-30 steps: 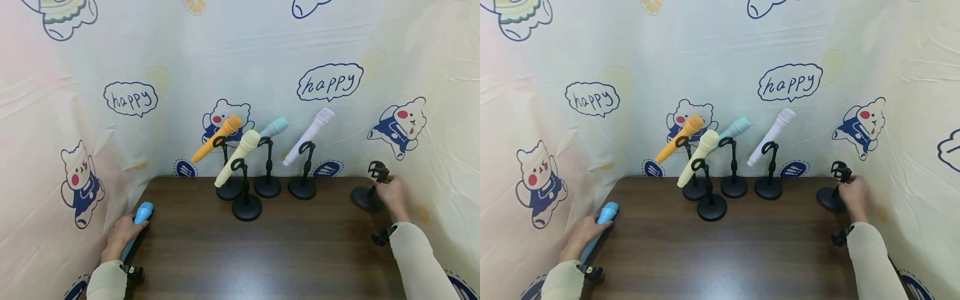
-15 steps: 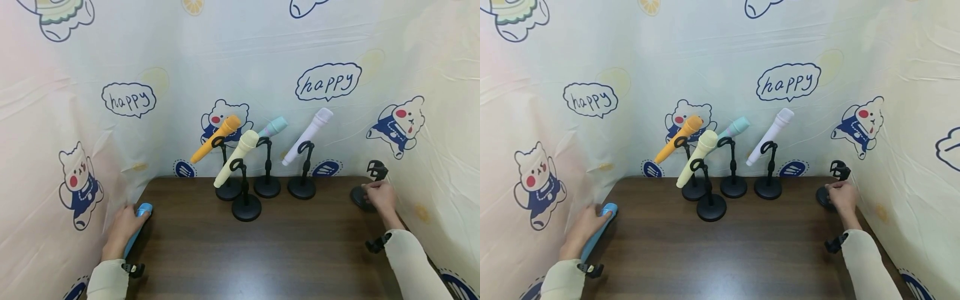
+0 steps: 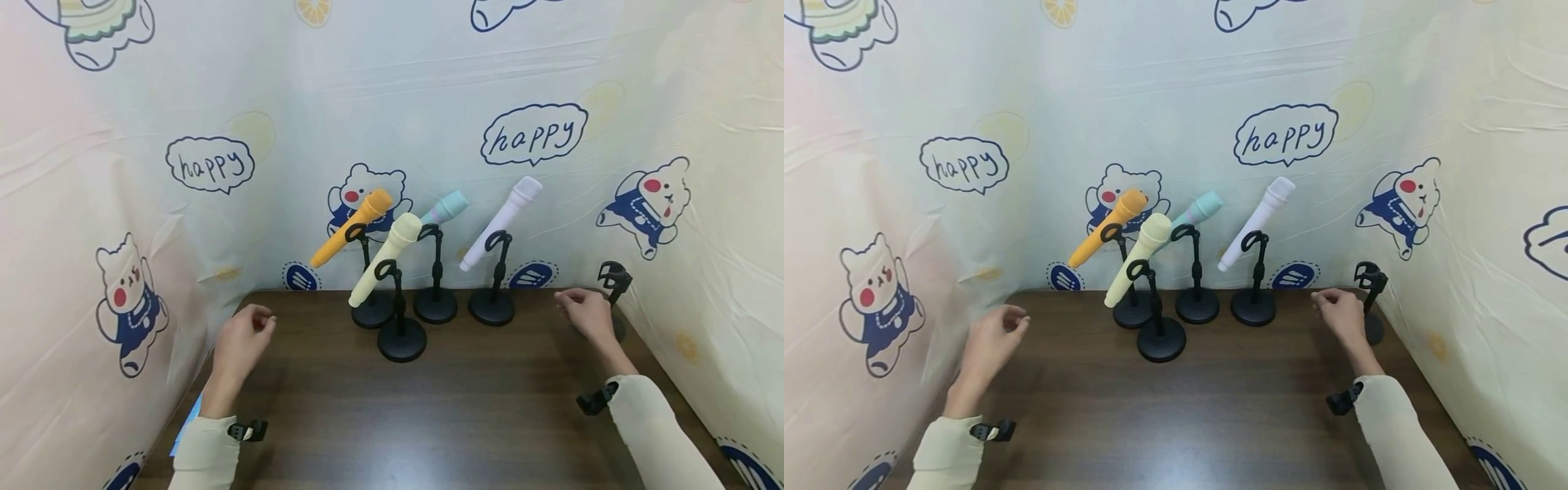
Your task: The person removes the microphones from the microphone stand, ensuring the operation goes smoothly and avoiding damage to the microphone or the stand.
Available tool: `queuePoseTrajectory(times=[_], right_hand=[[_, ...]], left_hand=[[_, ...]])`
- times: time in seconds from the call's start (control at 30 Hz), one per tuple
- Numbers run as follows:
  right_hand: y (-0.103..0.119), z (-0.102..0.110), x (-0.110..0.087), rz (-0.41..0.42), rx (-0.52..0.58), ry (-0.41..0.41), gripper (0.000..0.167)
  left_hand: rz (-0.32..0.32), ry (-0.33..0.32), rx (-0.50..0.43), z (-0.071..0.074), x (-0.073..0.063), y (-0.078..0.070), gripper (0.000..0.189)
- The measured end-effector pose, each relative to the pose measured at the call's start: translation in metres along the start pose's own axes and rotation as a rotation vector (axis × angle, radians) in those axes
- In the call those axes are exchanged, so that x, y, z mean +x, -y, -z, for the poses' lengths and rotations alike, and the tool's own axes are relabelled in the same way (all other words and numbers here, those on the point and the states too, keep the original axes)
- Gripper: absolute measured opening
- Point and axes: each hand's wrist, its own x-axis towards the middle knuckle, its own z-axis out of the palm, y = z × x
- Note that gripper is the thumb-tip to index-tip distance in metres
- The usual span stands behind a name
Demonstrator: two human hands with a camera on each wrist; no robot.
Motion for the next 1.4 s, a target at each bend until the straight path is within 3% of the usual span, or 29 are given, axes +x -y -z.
queuePoseTrajectory(times=[0.2, 0.5, 0.63, 0.77, 0.97, 1.2, 1.4], right_hand=[[0.021, -0.012, 0.000, 0.032, 0.028, 0.056, 0.036], [0.049, -0.032, 0.007, 0.136, 0.071, 0.092, 0.028], [0.060, -0.042, 0.009, 0.155, 0.092, 0.092, 0.031], [0.068, -0.053, 0.014, 0.148, 0.097, 0.078, 0.034], [0.071, -0.063, 0.024, 0.155, 0.111, 0.063, 0.040], [0.076, -0.069, 0.030, 0.111, 0.146, 0.091, 0.047], [0.076, -0.073, 0.035, 0.114, 0.137, 0.110, 0.053]], left_hand=[[-0.031, 0.018, -0.091, -0.006, 0.003, -0.053, 0.011], [-0.189, 0.093, -0.348, -0.016, 0.006, -0.128, 0.011], [-0.272, 0.153, -0.445, -0.030, 0.004, -0.158, 0.009], [-0.316, 0.219, -0.519, -0.049, 0.001, -0.185, 0.009], [-0.345, 0.310, -0.649, -0.081, 0.003, -0.213, 0.009], [-0.269, 0.366, -0.768, -0.112, 0.013, -0.232, 0.010], [-0.235, 0.412, -0.809, -0.131, 0.021, -0.243, 0.012]])
